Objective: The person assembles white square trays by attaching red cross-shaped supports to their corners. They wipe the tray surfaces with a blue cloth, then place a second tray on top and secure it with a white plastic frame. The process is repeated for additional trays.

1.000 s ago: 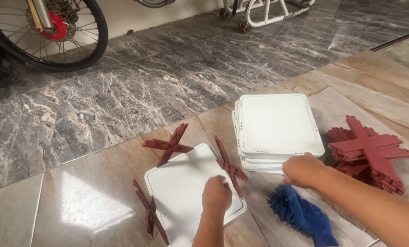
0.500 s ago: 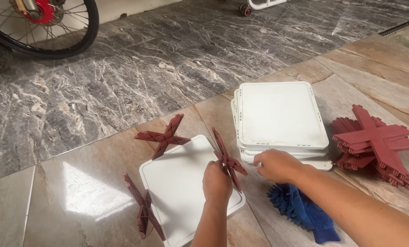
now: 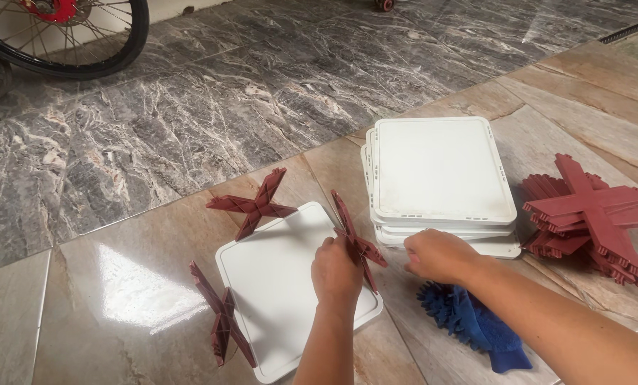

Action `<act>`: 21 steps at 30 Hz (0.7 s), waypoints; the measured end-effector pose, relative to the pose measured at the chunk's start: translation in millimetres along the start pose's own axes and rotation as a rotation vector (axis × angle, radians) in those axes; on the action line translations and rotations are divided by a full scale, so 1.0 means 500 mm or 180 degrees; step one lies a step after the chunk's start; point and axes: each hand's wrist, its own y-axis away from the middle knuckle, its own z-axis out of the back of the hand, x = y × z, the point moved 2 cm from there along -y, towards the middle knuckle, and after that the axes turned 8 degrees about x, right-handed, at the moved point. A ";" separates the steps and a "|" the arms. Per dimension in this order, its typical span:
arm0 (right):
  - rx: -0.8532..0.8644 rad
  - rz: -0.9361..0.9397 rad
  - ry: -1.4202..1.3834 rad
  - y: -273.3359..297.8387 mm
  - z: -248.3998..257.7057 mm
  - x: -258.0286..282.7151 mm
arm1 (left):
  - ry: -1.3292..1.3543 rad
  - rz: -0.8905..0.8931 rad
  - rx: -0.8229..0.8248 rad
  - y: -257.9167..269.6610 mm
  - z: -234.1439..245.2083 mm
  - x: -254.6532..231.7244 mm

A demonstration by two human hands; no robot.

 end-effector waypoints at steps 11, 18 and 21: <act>0.0158 -0.0216 0.0124 -0.010 -0.010 -0.033 | -0.0078 -0.0164 0.1541 0.058 -0.060 0.016; -0.0009 -0.0029 0.0125 0.008 -0.004 -0.043 | -0.0196 -0.0700 0.1699 0.071 -0.125 -0.031; 0.0014 -0.0100 0.0266 0.011 0.001 -0.054 | -0.0058 -0.0821 0.1755 0.069 -0.140 -0.047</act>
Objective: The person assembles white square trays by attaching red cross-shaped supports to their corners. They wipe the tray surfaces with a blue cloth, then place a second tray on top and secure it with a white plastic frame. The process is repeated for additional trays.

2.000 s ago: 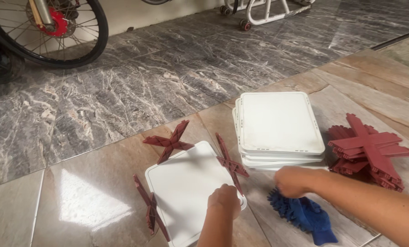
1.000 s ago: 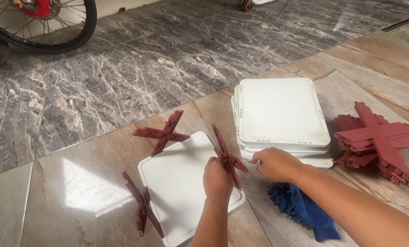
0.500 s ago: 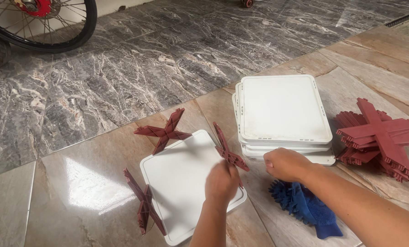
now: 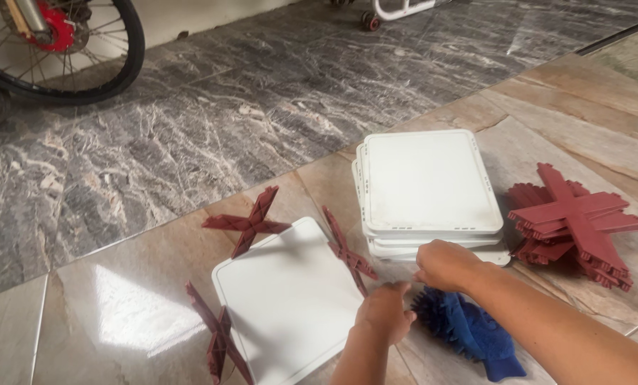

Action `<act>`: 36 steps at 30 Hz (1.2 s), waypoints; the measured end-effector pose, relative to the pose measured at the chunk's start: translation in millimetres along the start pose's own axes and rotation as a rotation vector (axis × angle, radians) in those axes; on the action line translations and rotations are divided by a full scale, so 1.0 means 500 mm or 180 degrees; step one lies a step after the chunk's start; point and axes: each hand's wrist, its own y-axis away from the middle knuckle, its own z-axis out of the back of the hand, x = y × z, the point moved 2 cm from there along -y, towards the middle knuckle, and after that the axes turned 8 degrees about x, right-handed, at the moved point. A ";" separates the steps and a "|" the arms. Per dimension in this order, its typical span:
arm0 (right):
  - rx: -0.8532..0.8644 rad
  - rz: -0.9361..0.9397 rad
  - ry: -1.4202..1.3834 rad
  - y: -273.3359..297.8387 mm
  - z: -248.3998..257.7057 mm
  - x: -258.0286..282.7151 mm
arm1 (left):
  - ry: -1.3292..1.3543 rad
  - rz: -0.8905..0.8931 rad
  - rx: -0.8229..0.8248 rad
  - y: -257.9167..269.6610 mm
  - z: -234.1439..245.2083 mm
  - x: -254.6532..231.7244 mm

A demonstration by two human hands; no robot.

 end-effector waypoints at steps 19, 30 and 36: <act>-0.0072 -0.0578 -0.0300 0.034 0.011 -0.084 | -0.0421 0.0158 -0.0142 -0.043 -0.047 -0.016; -0.0971 -0.0491 0.0053 0.018 0.046 -0.073 | -0.2324 -0.0560 -0.0567 -0.071 -0.142 0.159; -0.0893 -0.0359 0.0883 -0.003 0.052 -0.059 | -0.2419 -0.0509 -0.0453 -0.062 -0.116 0.230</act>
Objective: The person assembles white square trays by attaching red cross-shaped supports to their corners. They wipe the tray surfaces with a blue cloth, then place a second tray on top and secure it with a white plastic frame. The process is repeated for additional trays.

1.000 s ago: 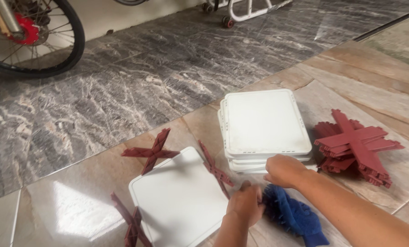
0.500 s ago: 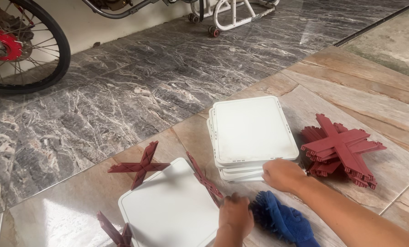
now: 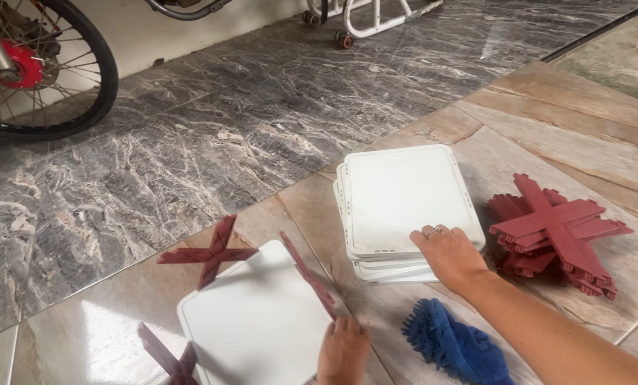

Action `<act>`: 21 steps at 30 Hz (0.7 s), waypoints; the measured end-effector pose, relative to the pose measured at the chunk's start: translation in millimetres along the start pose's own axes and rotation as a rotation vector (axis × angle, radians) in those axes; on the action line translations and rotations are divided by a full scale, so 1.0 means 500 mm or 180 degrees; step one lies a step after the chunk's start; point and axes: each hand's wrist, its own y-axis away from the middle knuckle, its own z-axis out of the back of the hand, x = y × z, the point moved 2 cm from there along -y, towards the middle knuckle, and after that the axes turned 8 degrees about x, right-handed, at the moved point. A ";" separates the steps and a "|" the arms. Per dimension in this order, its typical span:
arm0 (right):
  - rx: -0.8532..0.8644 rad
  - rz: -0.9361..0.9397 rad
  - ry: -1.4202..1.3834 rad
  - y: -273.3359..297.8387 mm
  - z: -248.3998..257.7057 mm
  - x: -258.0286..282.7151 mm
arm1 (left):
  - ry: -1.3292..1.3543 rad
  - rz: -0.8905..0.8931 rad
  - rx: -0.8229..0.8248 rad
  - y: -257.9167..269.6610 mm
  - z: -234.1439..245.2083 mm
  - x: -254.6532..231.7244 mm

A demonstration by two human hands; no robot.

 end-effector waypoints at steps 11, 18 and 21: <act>-0.0301 0.0706 0.0156 -0.012 -0.007 0.030 | 0.0677 0.1382 0.0566 0.077 0.062 0.166; -0.0752 0.1845 -0.0294 0.029 -0.041 0.128 | 0.2303 0.2645 0.0206 0.081 0.102 0.261; -0.0819 0.2236 -0.0297 0.063 -0.060 0.165 | 0.3541 0.2932 -0.0417 0.077 0.105 0.274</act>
